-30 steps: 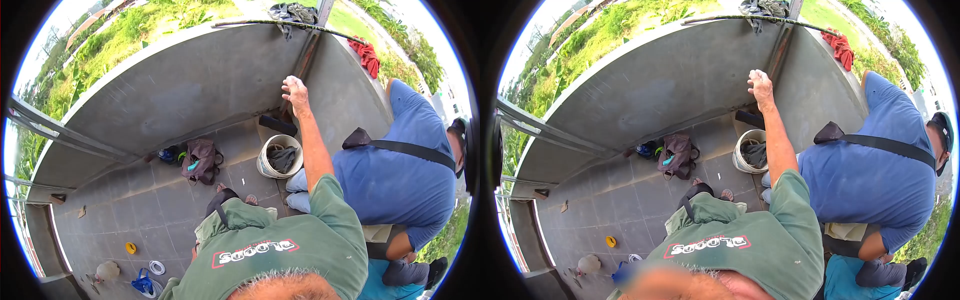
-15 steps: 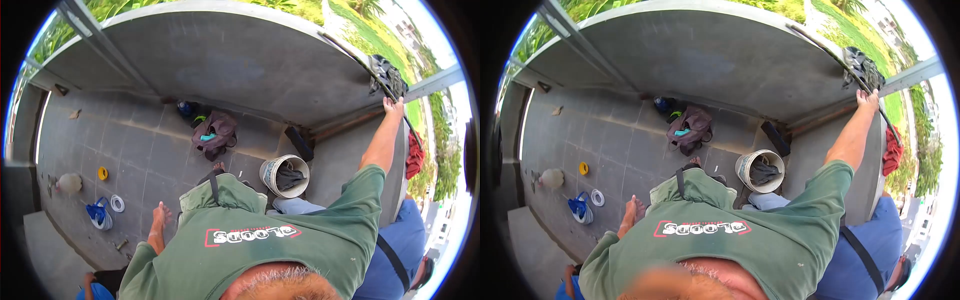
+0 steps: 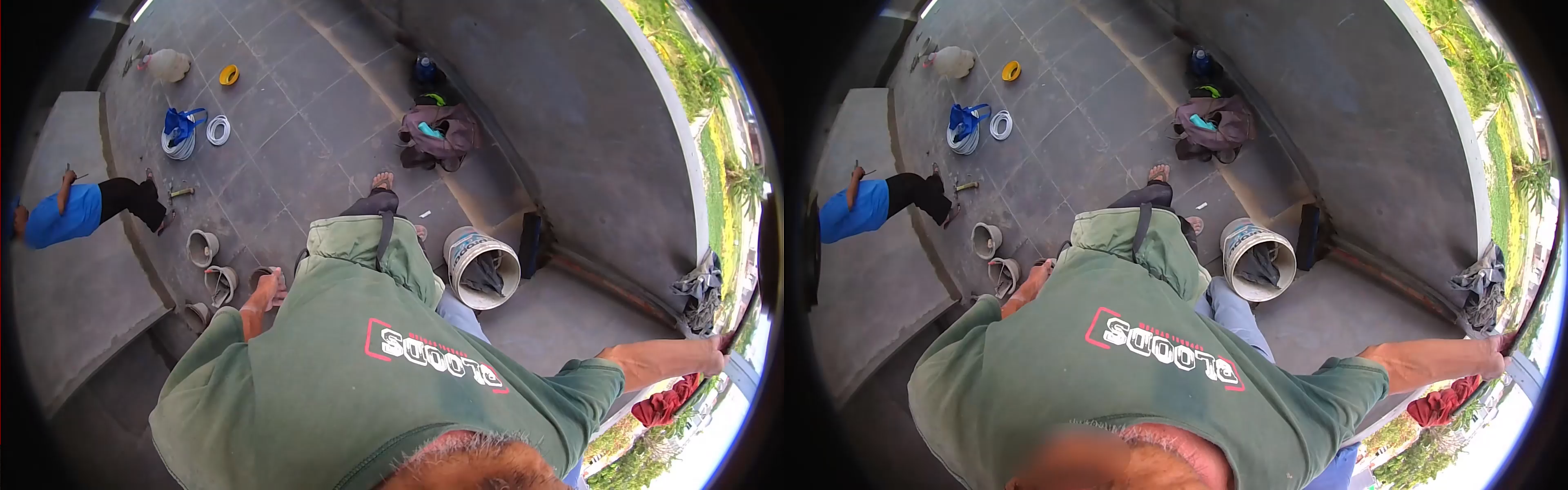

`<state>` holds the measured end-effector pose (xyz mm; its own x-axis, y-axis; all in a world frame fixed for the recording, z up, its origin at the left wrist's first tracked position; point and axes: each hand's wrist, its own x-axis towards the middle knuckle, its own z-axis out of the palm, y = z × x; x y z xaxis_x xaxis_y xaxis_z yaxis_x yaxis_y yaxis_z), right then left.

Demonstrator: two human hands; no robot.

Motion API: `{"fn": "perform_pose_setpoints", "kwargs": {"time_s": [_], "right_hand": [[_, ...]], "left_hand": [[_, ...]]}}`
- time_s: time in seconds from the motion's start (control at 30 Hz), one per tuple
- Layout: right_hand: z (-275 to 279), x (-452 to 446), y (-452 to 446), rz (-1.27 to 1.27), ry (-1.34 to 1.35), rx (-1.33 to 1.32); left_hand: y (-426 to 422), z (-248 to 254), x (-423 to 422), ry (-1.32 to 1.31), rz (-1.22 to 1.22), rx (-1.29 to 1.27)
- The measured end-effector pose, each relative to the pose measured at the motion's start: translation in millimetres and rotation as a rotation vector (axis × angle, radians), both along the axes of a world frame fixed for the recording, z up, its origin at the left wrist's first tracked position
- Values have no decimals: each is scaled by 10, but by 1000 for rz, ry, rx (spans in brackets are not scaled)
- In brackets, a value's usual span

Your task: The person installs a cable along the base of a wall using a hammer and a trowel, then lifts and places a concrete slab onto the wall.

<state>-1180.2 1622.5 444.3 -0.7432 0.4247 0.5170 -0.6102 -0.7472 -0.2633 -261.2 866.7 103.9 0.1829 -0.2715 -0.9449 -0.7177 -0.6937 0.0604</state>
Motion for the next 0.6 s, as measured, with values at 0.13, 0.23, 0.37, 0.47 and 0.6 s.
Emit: {"fn": "perform_pose_setpoints", "kwargs": {"time_s": [0.13, 0.23, 0.37, 0.47, 0.6], "right_hand": [[659, 247, -1383, 120, -20, -40], [843, 1199, -3577, -108, -211, -8], [370, 2111, -5633, -100, -90, 420], [-178, 2985, -7227, -128, -79, 795], [-603, 4384, -9177, 227, -181, 655]], "left_hand": [[-242, -600, 199, 108, 72, 54], [-571, -735, -5, 204, 111, -14], [-1092, -722, -182, 286, 190, -94], [-1466, -787, 28, 284, 311, -121], [-1888, -767, 517, 278, 488, -174]]}}
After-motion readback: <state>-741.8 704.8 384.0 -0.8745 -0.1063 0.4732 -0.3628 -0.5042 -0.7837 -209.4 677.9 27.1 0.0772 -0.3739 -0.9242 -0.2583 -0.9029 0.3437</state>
